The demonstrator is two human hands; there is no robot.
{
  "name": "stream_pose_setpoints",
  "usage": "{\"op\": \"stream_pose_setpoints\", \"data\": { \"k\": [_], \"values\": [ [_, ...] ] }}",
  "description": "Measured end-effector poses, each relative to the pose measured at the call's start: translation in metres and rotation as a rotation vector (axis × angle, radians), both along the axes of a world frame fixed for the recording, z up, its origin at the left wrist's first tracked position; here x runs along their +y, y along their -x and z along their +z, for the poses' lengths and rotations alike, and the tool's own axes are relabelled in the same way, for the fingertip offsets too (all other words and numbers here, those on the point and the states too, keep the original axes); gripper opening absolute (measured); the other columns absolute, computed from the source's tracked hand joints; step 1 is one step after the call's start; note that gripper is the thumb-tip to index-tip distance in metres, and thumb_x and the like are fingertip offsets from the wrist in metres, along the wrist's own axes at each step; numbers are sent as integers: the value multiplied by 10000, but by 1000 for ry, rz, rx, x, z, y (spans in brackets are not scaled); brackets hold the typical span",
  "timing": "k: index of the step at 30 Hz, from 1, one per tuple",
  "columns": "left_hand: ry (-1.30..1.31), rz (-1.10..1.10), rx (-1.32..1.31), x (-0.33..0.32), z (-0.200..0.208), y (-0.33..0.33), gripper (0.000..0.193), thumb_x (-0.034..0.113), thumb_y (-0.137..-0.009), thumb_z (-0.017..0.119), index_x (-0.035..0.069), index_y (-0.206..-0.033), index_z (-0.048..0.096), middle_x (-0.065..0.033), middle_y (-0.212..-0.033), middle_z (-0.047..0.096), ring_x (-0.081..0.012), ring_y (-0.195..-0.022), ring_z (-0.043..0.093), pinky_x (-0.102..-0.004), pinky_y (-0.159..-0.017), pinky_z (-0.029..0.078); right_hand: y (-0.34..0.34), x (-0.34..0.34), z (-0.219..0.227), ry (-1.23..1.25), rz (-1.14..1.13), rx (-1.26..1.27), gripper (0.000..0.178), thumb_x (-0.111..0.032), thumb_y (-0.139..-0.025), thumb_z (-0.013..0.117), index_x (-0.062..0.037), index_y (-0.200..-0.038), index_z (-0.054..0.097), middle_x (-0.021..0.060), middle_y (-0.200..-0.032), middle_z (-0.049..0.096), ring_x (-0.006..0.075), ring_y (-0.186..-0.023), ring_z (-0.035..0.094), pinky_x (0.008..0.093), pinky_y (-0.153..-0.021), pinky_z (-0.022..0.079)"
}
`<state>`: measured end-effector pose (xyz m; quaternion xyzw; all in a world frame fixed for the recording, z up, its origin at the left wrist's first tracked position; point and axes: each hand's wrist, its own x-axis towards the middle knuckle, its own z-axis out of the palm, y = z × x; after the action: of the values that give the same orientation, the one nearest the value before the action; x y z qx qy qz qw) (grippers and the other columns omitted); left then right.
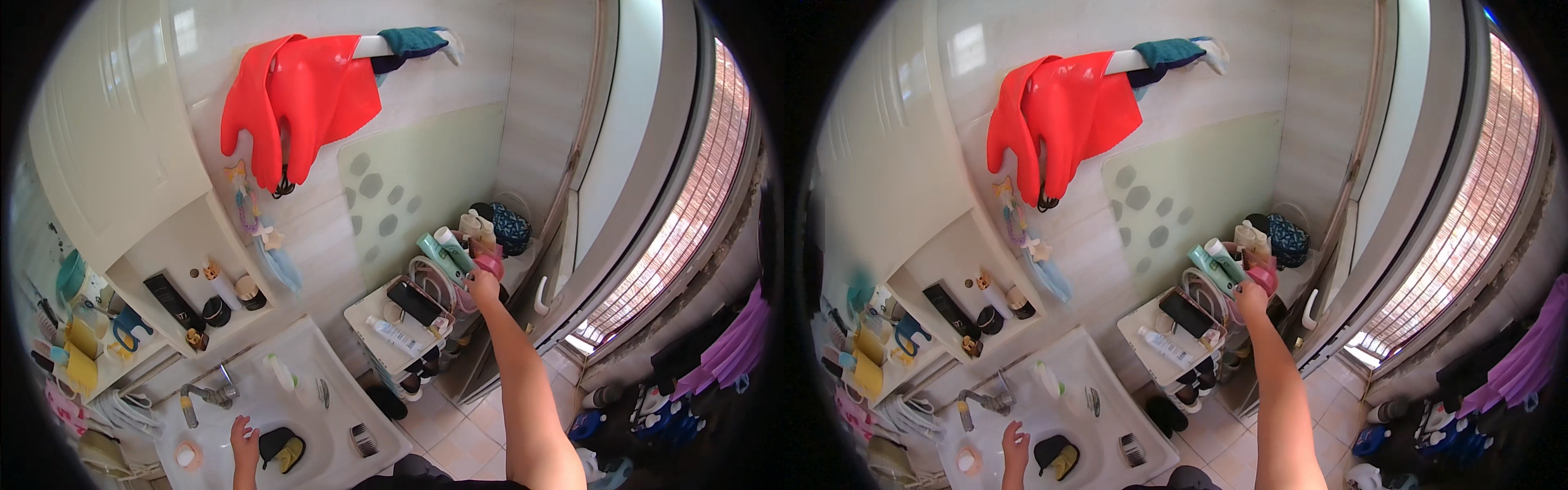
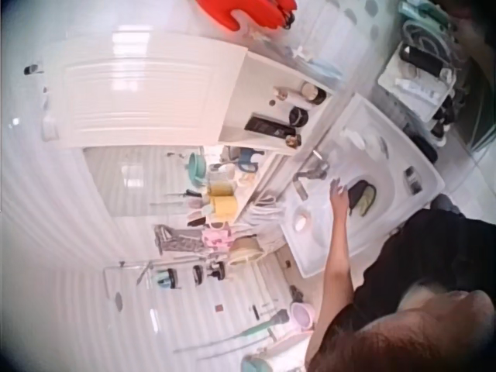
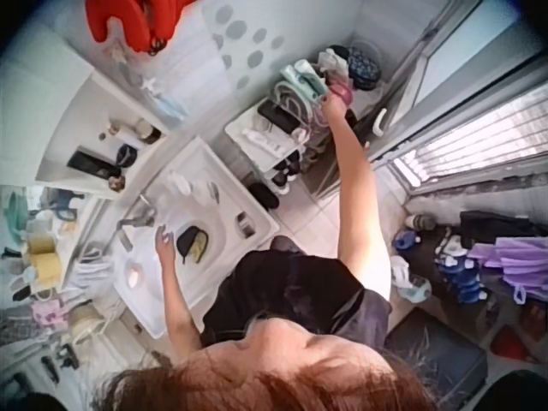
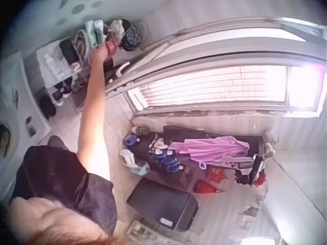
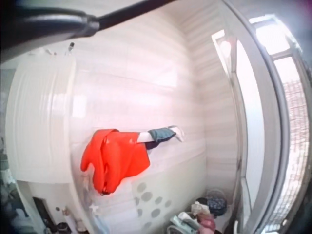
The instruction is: The person scrubs a light blue comb with a toothbrush under running water, then scrubs the sink basin with a sponge. The person places the comb in a yellow cup and continues to wipe the sink surface.
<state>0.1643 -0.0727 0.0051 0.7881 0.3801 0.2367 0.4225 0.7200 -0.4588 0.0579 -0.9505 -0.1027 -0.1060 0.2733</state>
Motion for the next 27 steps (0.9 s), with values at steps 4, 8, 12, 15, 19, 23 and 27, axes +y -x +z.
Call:
{"op": "stream_pose_setpoints", "data": {
  "k": [4, 8, 12, 15, 19, 23, 27],
  "values": [
    [-14, -10, 28, -9, 1, -2, 413, -23, -748, 609, 46, -1149, 537, -149, -1302, 427, -204, -889, 575, -285, -693, 511, -13, 3, -13, 94, 44, -99, 166, -208, -703, 659, -72, -797, 650, 174, -760, 629, 338, -746, 609, 427, -678, 485],
    [-17, -8, 4, -13, 1, -3, 398, -15, -757, 612, 44, -1144, 541, -148, -1301, 429, -196, -874, 578, -286, -704, 511, -29, 11, -27, 363, -8, -124, 591, -284, -622, 735, -65, -1126, 517, 160, -955, 609, 335, -953, 565, 437, -798, 463],
    [-62, 35, 5, -12, -9, 11, 383, 1, -762, 617, 44, -1136, 547, -151, -1295, 433, -185, -848, 584, -285, -718, 506, 2, 21, -1, 191, 168, -284, 843, -195, -592, 764, -106, -1326, 360, 202, -1289, 404, 353, -1176, 412, 434, -946, 369],
    [10, 61, 29, -16, -8, 12, 389, 28, -762, 632, 55, -1141, 549, -150, -1298, 431, -184, -845, 589, -284, -718, 503, 7, 15, -10, 337, 148, -348, 754, -272, -602, 767, -83, -1263, 455, 160, -1327, 385, 364, -1205, 374, 463, -969, 333],
    [22, 89, 19, -17, -14, 29, 393, 44, -768, 630, 59, -1151, 547, -159, -1300, 426, -186, -845, 590, -278, -716, 503, 43, 34, 12, 77, 299, -520, 559, -171, -679, 715, -54, -1185, 505, 182, -1287, 419, 384, -1174, 392, 464, -959, 339],
    [23, 89, 51, -19, -16, 44, 387, 54, -768, 630, 51, -1147, 550, -165, -1299, 426, -189, -847, 590, -274, -719, 505, 114, 62, 22, -191, 520, -409, 351, -64, -733, 656, -29, -1067, 556, 185, -1198, 493, 366, -1108, 456, 429, -932, 373],
    [64, 111, 35, -15, -26, 68, 384, 48, -764, 636, 59, -1140, 556, -163, -1301, 428, -187, -826, 589, -280, -704, 510, 200, 87, 1, -313, 696, -100, 140, -50, -745, 643, -32, -879, 607, 140, -974, 612, 307, -952, 567, 360, -851, 432]
  ]
}}
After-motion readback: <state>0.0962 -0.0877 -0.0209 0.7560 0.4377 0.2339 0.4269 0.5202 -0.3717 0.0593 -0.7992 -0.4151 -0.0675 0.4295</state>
